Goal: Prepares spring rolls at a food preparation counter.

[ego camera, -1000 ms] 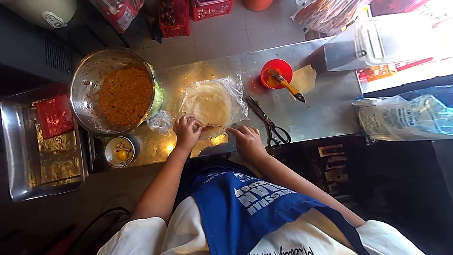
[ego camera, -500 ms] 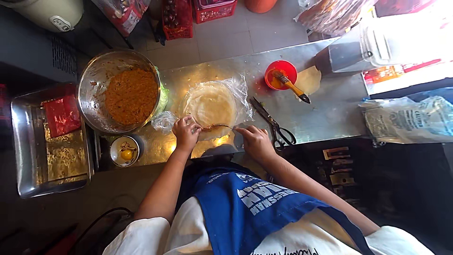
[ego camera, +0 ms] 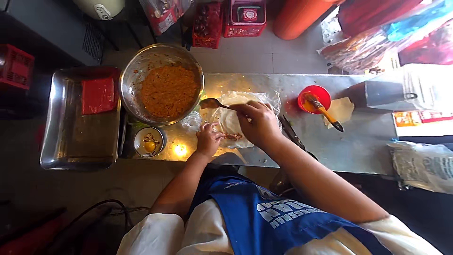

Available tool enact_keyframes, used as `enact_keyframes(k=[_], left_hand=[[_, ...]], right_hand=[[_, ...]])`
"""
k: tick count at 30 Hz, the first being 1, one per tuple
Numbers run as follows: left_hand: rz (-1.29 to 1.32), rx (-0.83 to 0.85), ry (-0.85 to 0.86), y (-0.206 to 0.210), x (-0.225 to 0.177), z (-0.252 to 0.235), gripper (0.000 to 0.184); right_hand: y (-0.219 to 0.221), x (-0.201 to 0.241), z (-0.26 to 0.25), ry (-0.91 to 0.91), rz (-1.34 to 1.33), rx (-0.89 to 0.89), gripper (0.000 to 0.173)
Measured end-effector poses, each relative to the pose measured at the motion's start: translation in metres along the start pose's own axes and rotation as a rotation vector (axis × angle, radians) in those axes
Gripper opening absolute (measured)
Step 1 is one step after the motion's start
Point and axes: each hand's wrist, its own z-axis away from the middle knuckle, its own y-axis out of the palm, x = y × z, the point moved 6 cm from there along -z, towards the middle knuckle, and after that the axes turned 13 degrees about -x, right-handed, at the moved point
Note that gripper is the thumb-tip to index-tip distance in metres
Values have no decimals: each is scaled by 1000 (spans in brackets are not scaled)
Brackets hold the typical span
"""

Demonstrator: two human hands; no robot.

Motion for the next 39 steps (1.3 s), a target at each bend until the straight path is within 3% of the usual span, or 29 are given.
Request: enact_keyframes(k=[4,8,13,18,22,25,29,32,39], left_hand=[[-15,53,-88,-6,-6,-6,16],[-47,97,-104,-5,-8,-10,17],[-43,156,-89,-6,-10,-7,20],[-47,107,-82,-4,-8,-2,33],[27,16,-95,-13,-7,2,32],[77,-11,-78,-15,-7,6,33],[125,-80,-20,-13,-14,7,32],[106,-32,28,-1,-30,2,29],[-84,43,77,37,-73,-11,42]], right_hand=[[49,55,-56,-344,245,82,33],[90,79,-83,-443,465,348,23],[92,85,-89,-410,428,521,23],[70,63,-89,-97,127,613,32],[25,22,-58,91,-171,436,28],[-9,-30,-10,202,-227,318,26],[-26,-102,74,299,-37,176,30],[-15,-136,131,209,174,57,36],[-3,-145,174,225,238,-33,39]])
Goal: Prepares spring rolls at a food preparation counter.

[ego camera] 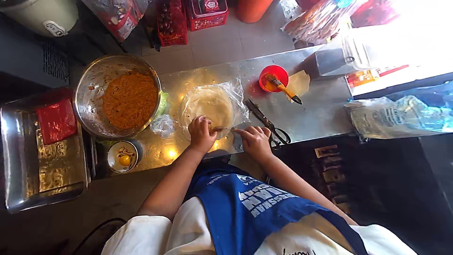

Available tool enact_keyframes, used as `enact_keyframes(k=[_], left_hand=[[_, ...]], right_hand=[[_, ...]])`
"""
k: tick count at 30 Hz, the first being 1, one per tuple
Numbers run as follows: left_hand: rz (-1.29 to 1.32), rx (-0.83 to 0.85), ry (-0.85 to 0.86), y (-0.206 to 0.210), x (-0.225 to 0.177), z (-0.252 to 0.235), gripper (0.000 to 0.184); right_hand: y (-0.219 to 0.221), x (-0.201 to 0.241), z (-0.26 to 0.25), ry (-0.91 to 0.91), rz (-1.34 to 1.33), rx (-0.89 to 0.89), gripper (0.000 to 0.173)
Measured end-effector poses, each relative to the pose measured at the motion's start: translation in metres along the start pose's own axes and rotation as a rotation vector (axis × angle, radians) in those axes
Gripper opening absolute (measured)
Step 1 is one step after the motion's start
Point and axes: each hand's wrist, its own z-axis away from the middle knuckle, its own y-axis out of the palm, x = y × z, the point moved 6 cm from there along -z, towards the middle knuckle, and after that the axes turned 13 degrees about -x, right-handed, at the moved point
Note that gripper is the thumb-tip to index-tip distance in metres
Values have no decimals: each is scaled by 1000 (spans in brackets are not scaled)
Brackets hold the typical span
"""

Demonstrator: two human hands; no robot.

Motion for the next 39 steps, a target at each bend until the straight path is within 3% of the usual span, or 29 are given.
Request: enact_keyframes(k=[4,12,20,26,33,37,39], left_hand=[[-87,31,-76,7,-9,-5,40],[-112,-40,-71,0,-3,1,40],[-23,-28,-77,-22,25,8,35],[-143,-66,30,-30,38,11,33],[-341,-93,241,-39,50,43,41],[-378,-3,207,-43,53,54,45],[-402,45,175,-40,55,55,49]], right_hand=[[-4,-7,7,74,-52,-10,39],[-6,-17,14,104,-85,-61,40],[-35,-9,-9,253,-235,-119,35],[-41,88,-81,12,-425,-103,33],[-1,230,-137,-393,-137,149,47],[27,268,-142,-513,-62,210,30],[32,272,-141,-535,-88,227,36]])
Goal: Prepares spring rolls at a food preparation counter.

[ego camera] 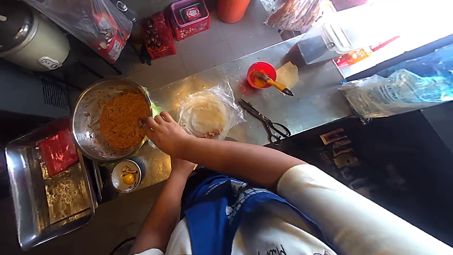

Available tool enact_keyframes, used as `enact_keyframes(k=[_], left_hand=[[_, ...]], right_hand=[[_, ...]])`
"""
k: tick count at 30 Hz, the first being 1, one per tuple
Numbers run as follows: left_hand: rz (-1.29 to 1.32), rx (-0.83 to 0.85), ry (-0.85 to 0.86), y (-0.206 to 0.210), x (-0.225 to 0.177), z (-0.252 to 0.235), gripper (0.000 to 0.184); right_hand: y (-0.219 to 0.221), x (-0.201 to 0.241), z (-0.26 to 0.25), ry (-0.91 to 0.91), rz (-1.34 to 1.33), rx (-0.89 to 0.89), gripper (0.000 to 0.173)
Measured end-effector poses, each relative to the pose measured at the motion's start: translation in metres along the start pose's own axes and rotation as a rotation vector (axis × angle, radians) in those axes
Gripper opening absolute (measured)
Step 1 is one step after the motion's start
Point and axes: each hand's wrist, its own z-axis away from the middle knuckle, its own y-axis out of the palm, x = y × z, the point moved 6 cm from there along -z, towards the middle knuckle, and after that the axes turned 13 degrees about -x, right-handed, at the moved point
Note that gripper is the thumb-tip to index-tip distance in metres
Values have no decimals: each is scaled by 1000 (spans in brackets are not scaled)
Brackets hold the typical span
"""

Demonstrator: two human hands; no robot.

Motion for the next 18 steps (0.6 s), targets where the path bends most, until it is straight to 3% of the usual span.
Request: enact_keyframes(k=[2,4,7,11,14,18], left_hand=[[35,19,-2,-1,-2,-1,48],[59,-86,50,-2,-4,-3,41],[24,-116,87,1,-2,-10,55],[3,-59,78,6,1,-12,56],[14,-65,47,2,4,-12,55],[55,-143,46,0,3,-12,65]], right_hand=[[-13,-4,9,19,-93,-45,53],[-31,-23,28,76,-156,-201,58],[-36,-85,79,302,-186,-320,41],[-17,-156,172,566,-150,-278,38],[8,-164,224,515,-142,-147,34],[29,-156,243,382,-156,-64,28]])
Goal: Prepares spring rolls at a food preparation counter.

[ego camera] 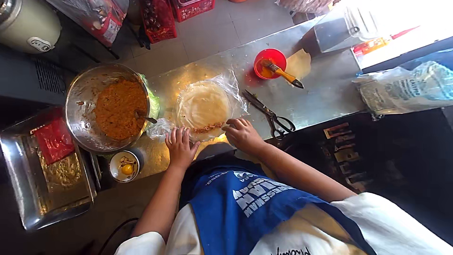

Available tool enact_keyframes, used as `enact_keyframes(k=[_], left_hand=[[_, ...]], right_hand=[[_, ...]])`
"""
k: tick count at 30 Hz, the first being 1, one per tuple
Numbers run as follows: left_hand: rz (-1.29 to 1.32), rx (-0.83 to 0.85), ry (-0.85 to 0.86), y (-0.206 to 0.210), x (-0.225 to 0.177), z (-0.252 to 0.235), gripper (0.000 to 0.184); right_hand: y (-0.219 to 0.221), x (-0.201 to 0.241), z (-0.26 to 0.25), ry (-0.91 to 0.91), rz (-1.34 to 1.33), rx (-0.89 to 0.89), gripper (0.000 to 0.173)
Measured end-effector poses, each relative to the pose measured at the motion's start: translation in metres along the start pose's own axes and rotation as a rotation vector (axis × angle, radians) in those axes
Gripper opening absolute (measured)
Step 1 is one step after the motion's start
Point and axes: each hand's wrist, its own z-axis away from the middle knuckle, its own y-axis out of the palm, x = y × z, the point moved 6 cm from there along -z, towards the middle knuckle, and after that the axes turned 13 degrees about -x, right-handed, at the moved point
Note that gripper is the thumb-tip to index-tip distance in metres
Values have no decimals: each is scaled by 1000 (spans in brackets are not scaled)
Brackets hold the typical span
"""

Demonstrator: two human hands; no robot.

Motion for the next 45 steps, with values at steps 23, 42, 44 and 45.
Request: enact_keyframes(k=[23,42,44,45], left_hand=[[387,-79,-306,16,-3,-29,27],[270,-120,22,32,-57,-45,30],[288,-103,-30,38,-55,-46,33],[295,-92,-40,39,-53,-46,34]], right_hand=[[3,-11,-61,152,-61,-153,18],[13,9,-72,-40,1,-73,27],[20,14,-70,-161,-10,-12,30],[24,15,-68,-190,0,30,29]])
